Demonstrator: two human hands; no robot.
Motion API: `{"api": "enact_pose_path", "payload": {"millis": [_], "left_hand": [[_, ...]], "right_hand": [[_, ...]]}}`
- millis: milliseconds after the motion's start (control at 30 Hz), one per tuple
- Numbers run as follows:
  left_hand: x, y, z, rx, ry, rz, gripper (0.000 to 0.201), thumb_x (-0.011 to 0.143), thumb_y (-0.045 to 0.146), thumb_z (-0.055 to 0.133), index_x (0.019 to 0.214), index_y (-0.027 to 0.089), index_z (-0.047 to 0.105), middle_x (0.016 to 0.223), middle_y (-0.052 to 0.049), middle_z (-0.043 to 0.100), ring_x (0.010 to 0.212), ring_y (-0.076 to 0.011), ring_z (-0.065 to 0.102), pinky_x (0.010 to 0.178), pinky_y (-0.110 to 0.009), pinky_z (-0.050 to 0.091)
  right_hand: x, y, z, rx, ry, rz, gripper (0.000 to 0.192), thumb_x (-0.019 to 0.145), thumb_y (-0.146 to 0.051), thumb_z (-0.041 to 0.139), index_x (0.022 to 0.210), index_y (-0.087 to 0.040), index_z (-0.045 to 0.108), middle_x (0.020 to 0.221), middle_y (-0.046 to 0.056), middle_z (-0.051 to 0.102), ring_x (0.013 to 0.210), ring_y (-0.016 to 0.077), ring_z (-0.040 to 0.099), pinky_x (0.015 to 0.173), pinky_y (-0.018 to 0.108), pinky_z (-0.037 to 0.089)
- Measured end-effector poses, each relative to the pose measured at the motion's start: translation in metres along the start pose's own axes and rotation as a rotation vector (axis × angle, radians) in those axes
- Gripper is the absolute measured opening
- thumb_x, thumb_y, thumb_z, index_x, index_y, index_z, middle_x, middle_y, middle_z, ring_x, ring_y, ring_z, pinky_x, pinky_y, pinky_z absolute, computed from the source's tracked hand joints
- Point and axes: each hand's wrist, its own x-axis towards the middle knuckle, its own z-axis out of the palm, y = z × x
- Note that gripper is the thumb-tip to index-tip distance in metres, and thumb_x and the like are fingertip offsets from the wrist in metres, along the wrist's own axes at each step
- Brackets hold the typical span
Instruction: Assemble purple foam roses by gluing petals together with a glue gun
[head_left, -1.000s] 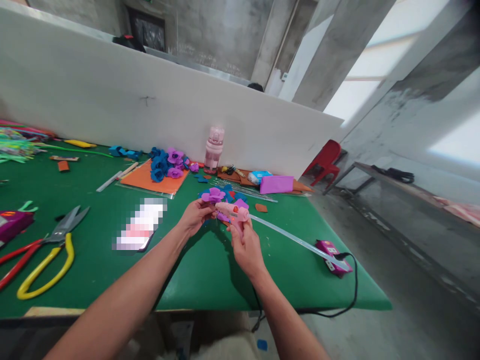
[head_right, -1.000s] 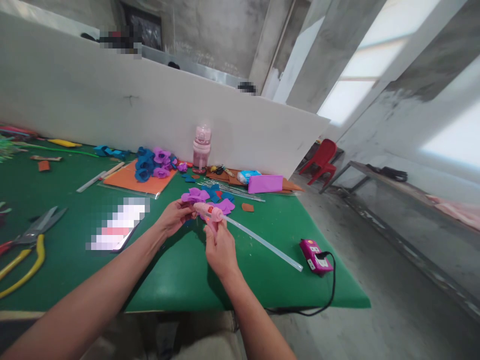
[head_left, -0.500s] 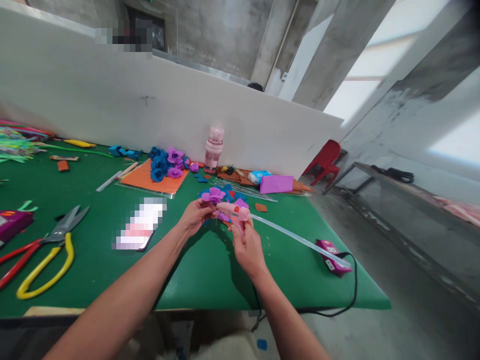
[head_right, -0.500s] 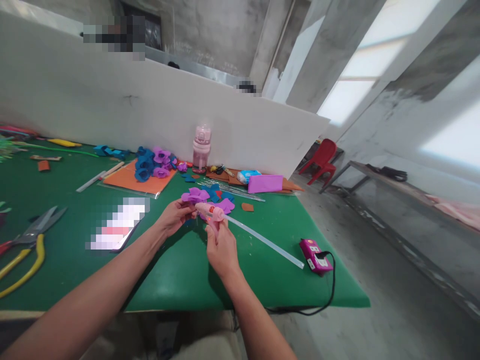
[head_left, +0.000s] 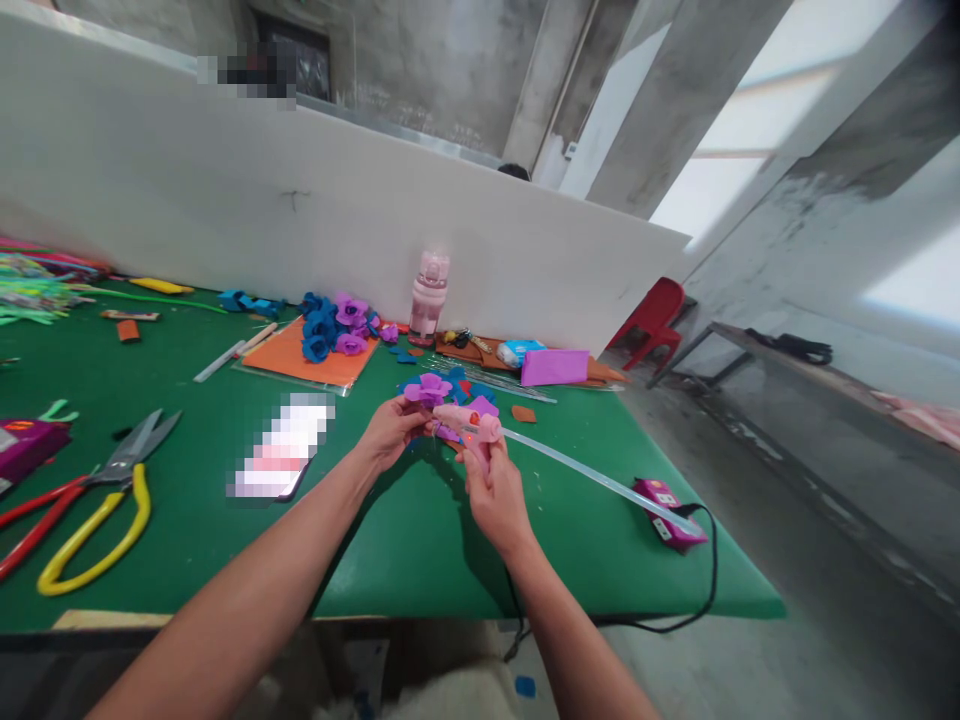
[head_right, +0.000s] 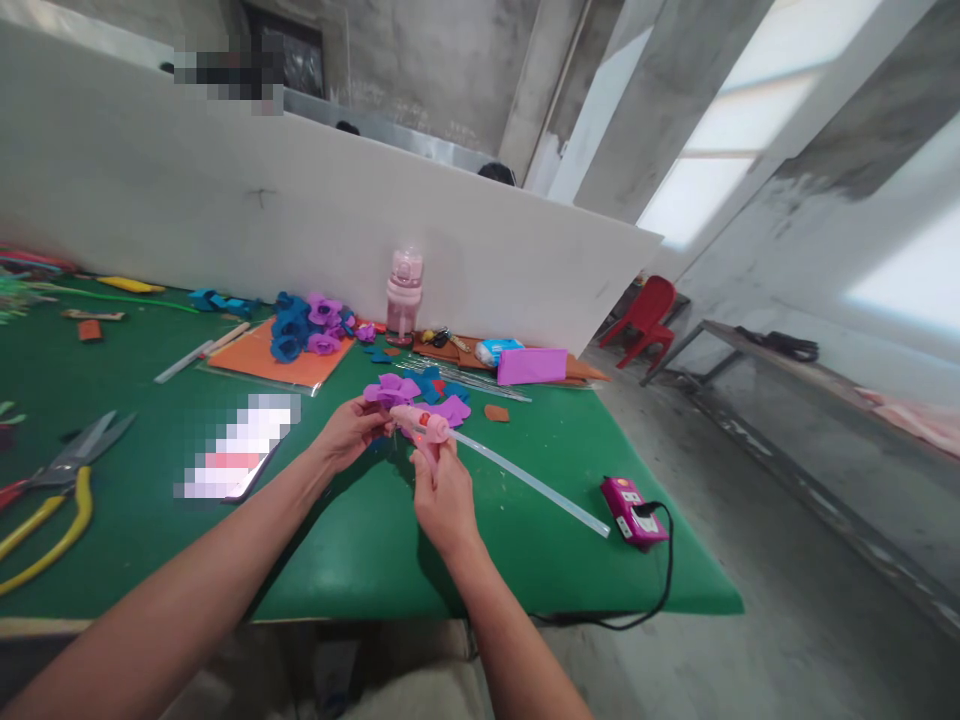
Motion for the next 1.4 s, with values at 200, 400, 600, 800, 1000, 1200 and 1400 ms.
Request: {"api": "enact_pose_path", "payload": {"millis": [200, 400, 600, 800, 1000, 1200, 1400], "left_hand": [[0.000, 0.000, 0.000, 0.000, 0.009, -0.019, 0.027, 0.054, 0.017, 0.078, 0.078, 0.011, 0.066, 0.069, -0.002, 0.065, 0.051, -0.0072, 0.054, 0.051, -0.021, 0.044], [0.003, -0.002, -0.004, -0.019, 0.039, -0.050, 0.024, 0.058, 0.015, 0.076, 0.079, 0.011, 0.066, 0.073, -0.006, 0.067, 0.051, -0.0073, 0.055, 0.051, -0.021, 0.045], [0.003, -0.003, -0.007, -0.067, -0.014, -0.077, 0.021, 0.059, 0.013, 0.075, 0.078, 0.012, 0.065, 0.073, -0.006, 0.066, 0.051, -0.0068, 0.055, 0.050, -0.019, 0.046], [0.003, 0.001, -0.004, -0.069, -0.005, -0.079, 0.019, 0.058, 0.011, 0.076, 0.074, 0.010, 0.065, 0.071, -0.006, 0.067, 0.050, -0.0074, 0.055, 0.049, -0.019, 0.046], [0.002, 0.003, -0.003, -0.066, 0.001, -0.089, 0.020, 0.057, 0.011, 0.076, 0.074, 0.010, 0.065, 0.069, -0.006, 0.067, 0.049, -0.0073, 0.055, 0.048, -0.019, 0.046], [0.001, 0.002, -0.002, -0.060, 0.033, -0.066, 0.019, 0.059, 0.011, 0.075, 0.075, 0.011, 0.065, 0.071, -0.007, 0.067, 0.050, -0.0071, 0.055, 0.049, -0.020, 0.047], [0.004, -0.001, -0.002, -0.033, 0.056, -0.033, 0.027, 0.055, 0.015, 0.078, 0.079, 0.010, 0.065, 0.071, -0.006, 0.067, 0.051, -0.0072, 0.056, 0.050, -0.020, 0.046]], "right_hand": [[-0.005, 0.002, -0.009, 0.193, -0.015, 0.066, 0.030, 0.088, -0.035, 0.040, 0.111, -0.016, 0.046, 0.084, 0.006, 0.065, 0.047, 0.0106, 0.051, 0.045, 0.023, 0.041], [-0.008, 0.009, -0.029, 0.677, -0.026, 0.297, 0.031, 0.080, -0.041, 0.053, 0.100, -0.018, 0.048, 0.089, 0.004, 0.064, 0.042, 0.0046, 0.042, 0.038, 0.019, 0.034], [0.006, 0.056, -0.070, 0.691, -0.012, 0.550, 0.031, 0.061, -0.030, 0.065, 0.086, -0.013, 0.059, 0.052, -0.002, 0.055, 0.041, 0.0087, 0.045, 0.040, 0.021, 0.033], [0.021, 0.116, -0.099, 0.080, 0.131, 0.650, 0.016, 0.064, -0.030, 0.055, 0.069, -0.015, 0.057, 0.047, -0.005, 0.047, 0.039, 0.0091, 0.040, 0.042, 0.022, 0.027], [0.014, 0.129, -0.097, -0.606, -0.023, 0.450, 0.028, 0.082, -0.028, 0.039, 0.095, -0.012, 0.058, 0.089, 0.011, 0.062, 0.081, 0.0197, 0.058, 0.065, 0.026, 0.037], [0.006, 0.105, -0.093, -0.832, 0.094, 0.339, 0.030, 0.079, -0.036, 0.047, 0.094, -0.013, 0.058, 0.088, 0.012, 0.058, 0.079, 0.0232, 0.056, 0.067, 0.031, 0.037], [0.053, 0.052, -0.027, 0.131, 0.237, 0.162, 0.023, 0.077, -0.038, 0.043, 0.078, -0.018, 0.055, 0.075, 0.002, 0.058, 0.070, 0.0155, 0.053, 0.066, 0.026, 0.041]]}}
